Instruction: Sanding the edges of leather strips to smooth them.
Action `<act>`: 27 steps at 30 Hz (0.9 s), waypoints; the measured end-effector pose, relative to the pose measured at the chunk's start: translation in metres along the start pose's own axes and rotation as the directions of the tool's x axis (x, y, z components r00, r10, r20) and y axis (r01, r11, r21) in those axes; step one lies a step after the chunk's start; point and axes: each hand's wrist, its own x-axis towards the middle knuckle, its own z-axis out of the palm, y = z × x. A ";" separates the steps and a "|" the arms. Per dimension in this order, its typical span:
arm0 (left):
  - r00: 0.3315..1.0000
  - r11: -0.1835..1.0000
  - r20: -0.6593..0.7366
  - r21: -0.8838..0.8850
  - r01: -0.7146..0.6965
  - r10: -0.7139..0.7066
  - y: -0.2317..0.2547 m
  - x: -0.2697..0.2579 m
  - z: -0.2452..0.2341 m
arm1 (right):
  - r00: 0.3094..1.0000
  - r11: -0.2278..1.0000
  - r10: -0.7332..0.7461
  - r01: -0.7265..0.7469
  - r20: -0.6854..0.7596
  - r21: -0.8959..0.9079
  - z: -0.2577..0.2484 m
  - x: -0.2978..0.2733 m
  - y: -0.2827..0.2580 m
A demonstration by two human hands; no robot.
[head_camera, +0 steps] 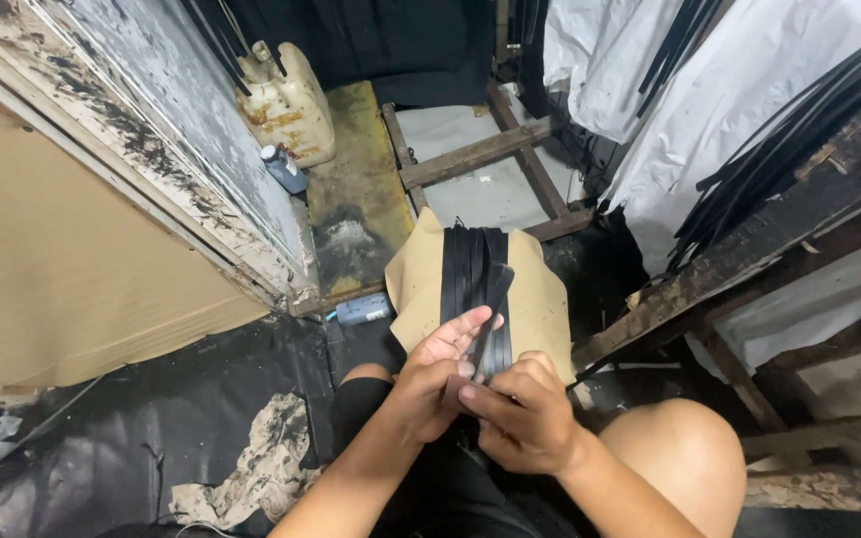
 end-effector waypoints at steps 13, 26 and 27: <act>0.992 0.996 0.108 -0.076 -0.052 0.060 -0.012 -0.013 -0.007 | 0.990 0.992 0.115 -0.118 -0.081 -0.042 0.007 -0.022 0.050; 0.999 0.998 0.018 -0.054 -0.040 0.041 -0.009 -0.006 -0.013 | 0.993 0.993 0.114 -0.113 -0.034 0.030 0.017 -0.018 0.037; 0.998 0.996 0.068 -0.090 -0.009 0.015 -0.005 -0.010 -0.007 | 0.974 0.985 0.173 -0.174 -0.144 0.007 0.019 -0.020 0.046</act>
